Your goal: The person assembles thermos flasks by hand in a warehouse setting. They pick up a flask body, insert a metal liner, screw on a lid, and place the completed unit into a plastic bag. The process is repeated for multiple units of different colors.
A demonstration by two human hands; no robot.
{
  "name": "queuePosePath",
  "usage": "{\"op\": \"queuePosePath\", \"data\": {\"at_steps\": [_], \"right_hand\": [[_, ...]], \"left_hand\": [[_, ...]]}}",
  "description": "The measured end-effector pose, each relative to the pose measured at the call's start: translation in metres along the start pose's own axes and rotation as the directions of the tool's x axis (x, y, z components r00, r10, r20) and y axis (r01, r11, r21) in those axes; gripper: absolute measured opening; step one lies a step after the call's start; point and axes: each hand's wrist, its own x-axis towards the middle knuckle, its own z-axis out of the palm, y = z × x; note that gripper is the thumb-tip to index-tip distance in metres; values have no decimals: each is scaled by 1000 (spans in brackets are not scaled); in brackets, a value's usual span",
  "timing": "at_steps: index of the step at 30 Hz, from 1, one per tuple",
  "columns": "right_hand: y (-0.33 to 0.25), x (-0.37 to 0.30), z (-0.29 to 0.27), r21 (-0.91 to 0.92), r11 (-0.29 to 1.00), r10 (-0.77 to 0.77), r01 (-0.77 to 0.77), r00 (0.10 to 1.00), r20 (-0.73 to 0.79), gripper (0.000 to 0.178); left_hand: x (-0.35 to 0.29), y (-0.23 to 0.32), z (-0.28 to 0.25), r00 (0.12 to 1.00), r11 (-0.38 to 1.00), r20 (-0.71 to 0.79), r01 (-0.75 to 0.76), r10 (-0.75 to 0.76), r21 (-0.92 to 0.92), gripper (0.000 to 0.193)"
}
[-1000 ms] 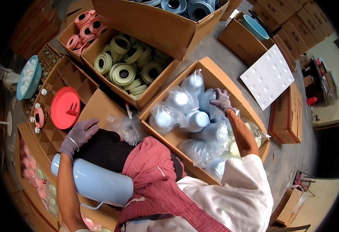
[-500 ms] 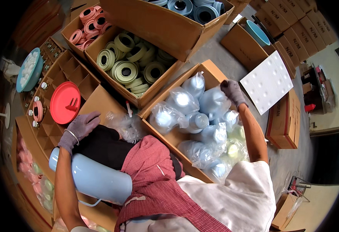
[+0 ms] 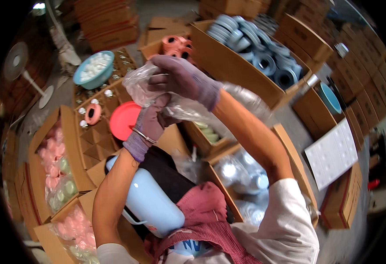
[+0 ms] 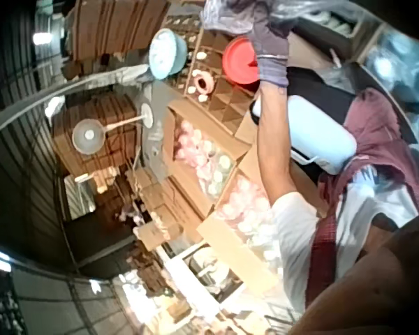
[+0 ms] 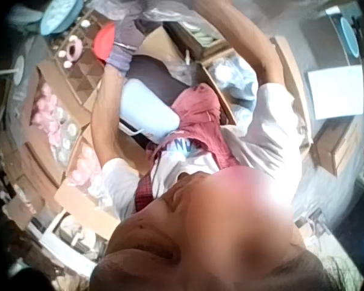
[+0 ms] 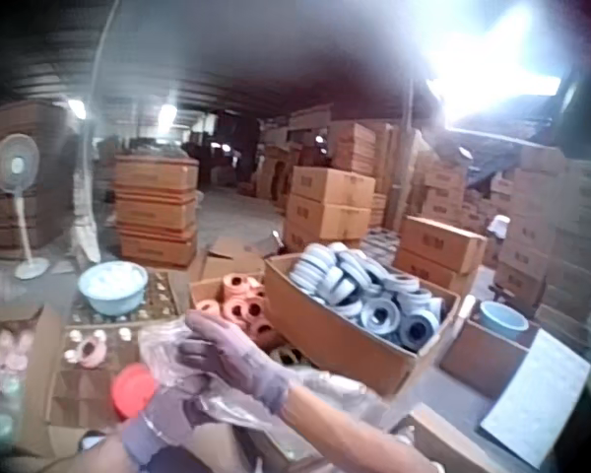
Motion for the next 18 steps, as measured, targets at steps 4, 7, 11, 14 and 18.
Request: {"op": "queuePosePath", "data": {"at_steps": [4,7,11,14,18], "right_hand": [[-20,-16,-10,-624,754,-265,207,964,0,70],[25,-45,-38,-867,319,-309,384,906,288,81],[131,-6,-15,-878,301,-364,371,896,254,53],[174,46,-2,-765,622,-397,171,910,-119,15],[218,84,32,-751,636,-366,179,926,-89,20]], "left_hand": [[-34,75,-108,946,958,-321,-59,-36,-281,17],[-41,95,-144,843,945,-537,-162,-16,-284,15],[-56,97,-157,829,891,-557,-287,48,-351,21],[-68,91,-125,950,988,-283,-149,132,-38,36],[-118,67,-107,917,606,-289,69,274,793,40]]}}
